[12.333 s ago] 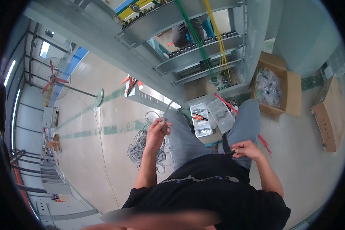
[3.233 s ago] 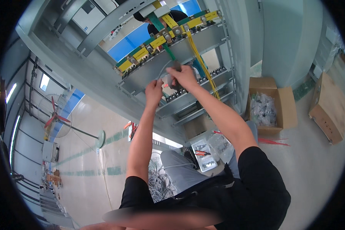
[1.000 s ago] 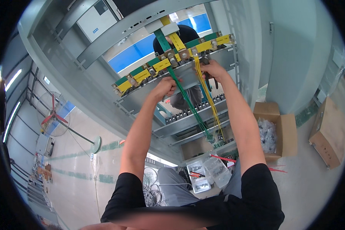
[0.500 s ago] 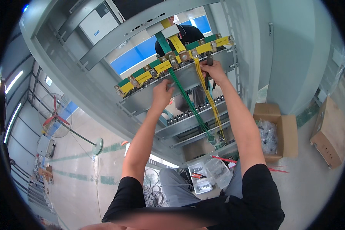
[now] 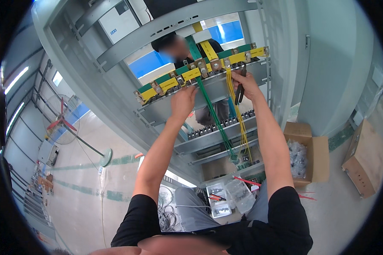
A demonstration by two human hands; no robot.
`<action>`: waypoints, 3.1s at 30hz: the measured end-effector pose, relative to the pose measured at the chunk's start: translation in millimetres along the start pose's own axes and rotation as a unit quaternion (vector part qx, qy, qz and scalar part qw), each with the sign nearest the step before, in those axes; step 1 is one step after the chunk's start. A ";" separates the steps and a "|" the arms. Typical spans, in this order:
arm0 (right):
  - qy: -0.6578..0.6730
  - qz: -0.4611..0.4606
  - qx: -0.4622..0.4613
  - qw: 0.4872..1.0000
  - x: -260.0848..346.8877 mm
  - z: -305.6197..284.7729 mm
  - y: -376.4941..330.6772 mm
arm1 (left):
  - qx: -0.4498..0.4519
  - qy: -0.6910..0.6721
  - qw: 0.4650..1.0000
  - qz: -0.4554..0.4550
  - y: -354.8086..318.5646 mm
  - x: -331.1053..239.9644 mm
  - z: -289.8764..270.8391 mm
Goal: The person sits on the floor and installs wires into an open electrical panel. They strip wire ends, insert them into terminal blocks, and tighten connections using a screwdriver. The person also uses pliers and a smartphone during the process.
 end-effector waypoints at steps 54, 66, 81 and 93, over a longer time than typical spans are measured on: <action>-0.231 -0.212 -0.304 0.900 13.5 8.0 0.8 | -0.172 0.048 0.981 0.080 -10.1 -15.5 -20.6; -0.241 -0.223 -0.357 0.874 21.7 10.9 -2.5 | -0.134 0.010 0.965 0.224 18.9 -96.2 26.7; -0.105 -0.172 -0.197 0.959 12.5 2.7 0.2 | -0.134 0.071 0.968 0.199 46.9 -91.2 48.3; -0.123 -0.181 -0.163 0.962 10.0 0.1 -1.5 | -0.146 0.047 0.974 0.169 47.2 -88.5 52.1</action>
Point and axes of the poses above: each hand's wrist, its own y-axis towards the middle knuckle, its own z-axis out of the palm, x = y × z, the point moved 7 cm from there along y, towards the middle knuckle, and after that the axes turned 5 degrees about -y, right-handed, at the moved point
